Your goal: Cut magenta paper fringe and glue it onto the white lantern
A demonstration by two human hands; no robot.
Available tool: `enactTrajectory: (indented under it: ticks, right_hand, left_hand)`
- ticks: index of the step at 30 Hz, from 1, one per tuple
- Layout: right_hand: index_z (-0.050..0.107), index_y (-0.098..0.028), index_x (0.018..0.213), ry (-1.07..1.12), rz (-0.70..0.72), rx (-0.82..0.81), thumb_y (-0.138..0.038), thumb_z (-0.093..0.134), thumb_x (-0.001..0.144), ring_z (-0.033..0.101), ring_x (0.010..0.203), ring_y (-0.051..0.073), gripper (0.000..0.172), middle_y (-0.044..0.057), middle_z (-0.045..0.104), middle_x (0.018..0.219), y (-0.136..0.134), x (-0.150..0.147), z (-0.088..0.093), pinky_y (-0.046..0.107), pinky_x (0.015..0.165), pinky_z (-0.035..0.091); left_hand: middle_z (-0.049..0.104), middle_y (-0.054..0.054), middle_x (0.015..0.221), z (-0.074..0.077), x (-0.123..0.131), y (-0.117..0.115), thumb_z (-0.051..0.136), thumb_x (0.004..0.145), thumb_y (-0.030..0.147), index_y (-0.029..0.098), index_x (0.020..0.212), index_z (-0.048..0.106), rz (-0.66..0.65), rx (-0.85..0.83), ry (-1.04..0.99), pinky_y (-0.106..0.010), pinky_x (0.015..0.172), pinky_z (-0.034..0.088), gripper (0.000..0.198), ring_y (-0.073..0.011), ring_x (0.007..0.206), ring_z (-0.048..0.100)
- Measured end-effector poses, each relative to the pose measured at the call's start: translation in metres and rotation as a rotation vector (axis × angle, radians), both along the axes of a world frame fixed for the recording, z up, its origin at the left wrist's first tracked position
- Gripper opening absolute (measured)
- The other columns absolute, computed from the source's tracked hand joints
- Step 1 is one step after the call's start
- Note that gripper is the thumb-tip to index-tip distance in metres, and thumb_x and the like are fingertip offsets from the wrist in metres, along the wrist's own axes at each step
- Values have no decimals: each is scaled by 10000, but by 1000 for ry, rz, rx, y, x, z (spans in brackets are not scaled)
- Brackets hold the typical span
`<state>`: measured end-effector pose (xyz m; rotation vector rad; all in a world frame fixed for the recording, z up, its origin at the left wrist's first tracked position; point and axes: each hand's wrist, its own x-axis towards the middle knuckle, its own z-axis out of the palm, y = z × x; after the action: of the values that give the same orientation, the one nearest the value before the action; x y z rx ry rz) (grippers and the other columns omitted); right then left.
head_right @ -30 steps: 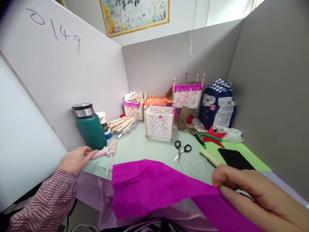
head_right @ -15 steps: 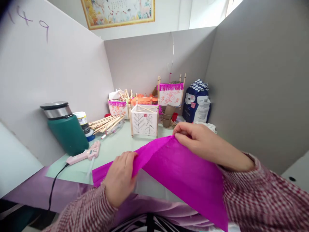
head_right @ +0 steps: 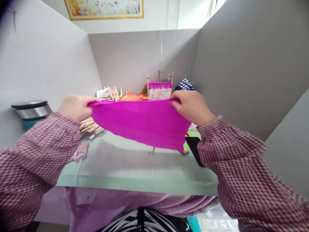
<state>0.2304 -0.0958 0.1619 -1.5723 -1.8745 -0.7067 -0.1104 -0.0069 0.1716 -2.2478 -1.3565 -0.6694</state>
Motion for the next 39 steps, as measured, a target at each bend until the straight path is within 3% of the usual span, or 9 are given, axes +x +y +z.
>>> enactTrajectory:
  ticks: [3,7,12,17,21,25,30,32,39]
  right_hand:
    - [634,-170,892,-5,60,64,-306,458,879,567,777,164,223,53,639,877,-41,-5,-10,279,677,389]
    - [619,-197,894,18,174,51,-316,476,879,584,827,175,186,52,633,914,-83,-14,-57,291,700,430]
    - [630,-195,945,11,239,-13,-213,485,867,584,848,188,165,74,640,927,-86,-25,-129,321,741,467]
    - [644,-183,939,-12,213,-61,-166,458,866,583,855,206,201,85,648,920,-83,-35,-170,356,757,468]
    - [647,-191,928,-14,271,-149,-218,473,871,578,825,207,185,82,652,890,-91,-46,-179,369,740,469]
    - [621,-201,1005,76,356,-205,-373,540,846,571,873,219,248,72,650,931,-100,-34,-171,390,783,457]
    - [622,-179,953,181,-36,-112,-330,470,881,577,898,223,226,78,648,947,-89,18,-161,375,800,441]
    - [617,-164,996,131,-168,-195,-345,476,869,572,912,245,262,95,646,966,-79,34,-160,384,800,438]
    - [511,-130,1216,-1,-248,-475,-298,520,811,509,1027,279,439,142,598,1094,-46,39,-163,364,837,386]
  left_hand:
    - [665,12,986,-11,-20,-30,364,807,197,179,1109,636,-134,97,-77,-373,840,455,407,-200,960,600]
    - [640,53,1105,-60,-46,-55,356,736,137,249,1075,638,-256,61,-105,-365,991,396,455,-173,1058,566]
    - [649,-12,1126,-127,-60,-48,345,672,75,234,1071,661,-381,-103,-27,-404,1012,391,533,-202,1092,566]
    - [626,-22,1171,-162,-69,-41,352,649,63,244,1090,665,-306,-188,34,-412,1017,386,570,-219,1134,542]
    - [595,-27,1217,-176,-83,-48,386,659,73,268,1152,630,-322,-285,115,-429,1031,364,584,-233,1193,490]
    - [490,-14,1333,-164,-80,-77,455,732,158,344,1304,474,-430,-335,83,-426,1007,391,602,-253,1240,436]
    - [469,-22,1356,-149,-37,-98,518,814,318,341,1354,396,-525,-341,64,-350,948,459,554,-233,1217,466]
    - [503,-49,1328,-156,-17,-91,507,831,362,290,1318,456,-501,-286,39,-364,964,446,495,-234,1205,479]
    - [540,-103,1282,-189,18,-65,457,858,412,202,1239,540,-437,-238,49,-451,1006,391,442,-260,1207,470]
